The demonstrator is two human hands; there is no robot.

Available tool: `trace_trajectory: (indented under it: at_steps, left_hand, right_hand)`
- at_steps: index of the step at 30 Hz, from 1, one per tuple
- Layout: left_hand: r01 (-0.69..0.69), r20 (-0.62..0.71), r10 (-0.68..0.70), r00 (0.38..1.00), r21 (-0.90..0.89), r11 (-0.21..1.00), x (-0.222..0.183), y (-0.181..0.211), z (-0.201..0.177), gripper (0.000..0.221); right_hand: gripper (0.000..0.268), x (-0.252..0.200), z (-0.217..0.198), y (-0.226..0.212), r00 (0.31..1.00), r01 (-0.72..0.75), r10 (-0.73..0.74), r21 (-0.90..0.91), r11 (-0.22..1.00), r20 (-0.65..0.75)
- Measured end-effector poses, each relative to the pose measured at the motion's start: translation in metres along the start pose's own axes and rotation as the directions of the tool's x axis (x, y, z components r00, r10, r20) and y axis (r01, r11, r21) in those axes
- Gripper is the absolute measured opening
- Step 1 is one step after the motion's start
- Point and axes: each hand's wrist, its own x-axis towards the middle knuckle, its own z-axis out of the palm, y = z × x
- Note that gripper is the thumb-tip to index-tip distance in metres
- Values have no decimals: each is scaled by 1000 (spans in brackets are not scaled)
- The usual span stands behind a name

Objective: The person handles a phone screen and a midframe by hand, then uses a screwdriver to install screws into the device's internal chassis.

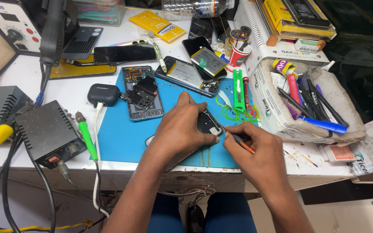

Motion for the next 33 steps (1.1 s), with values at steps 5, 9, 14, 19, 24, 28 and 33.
trace_trajectory:
  at_steps: [5, 9, 14, 19, 24, 28, 33]
  left_hand:
    - [-8, -9, 8, 1000, -23, 1000, -1, -1, 2, 93]
    - [-16, -25, 15, 1000, -45, 999, -2, -3, 4, 93]
    - [-47, -28, 47, 999, -20, 999, -3, -5, 2, 91]
    - [-27, 1, 27, 1000, -47, 999, -4, -5, 2, 93]
    - [-32, 10, 33, 999, -77, 997, -7, -4, -1, 95]
    - [-6, 33, 7, 999, -49, 999, -5, -2, -3, 117]
    - [-85, -36, 82, 996, -88, 992, -3, -6, 2, 128]
  right_hand:
    - [25, -8, -7, 4, 994, -106, 105, -56, 993, -11]
    - [24, -4, 7, 10, 998, -48, 49, 33, 998, -37]
    - [25, -1, 18, 19, 994, 73, -33, 389, 918, -109]
    - [24, -2, 15, 28, 992, 58, -11, 377, 925, -124]
    - [21, 6, 14, 19, 996, 25, -1, 276, 961, -87]
    - [20, 14, 15, 11, 997, 27, -18, 120, 992, -80]
    - [19, 14, 17, 9, 996, 43, -34, 109, 993, -83]
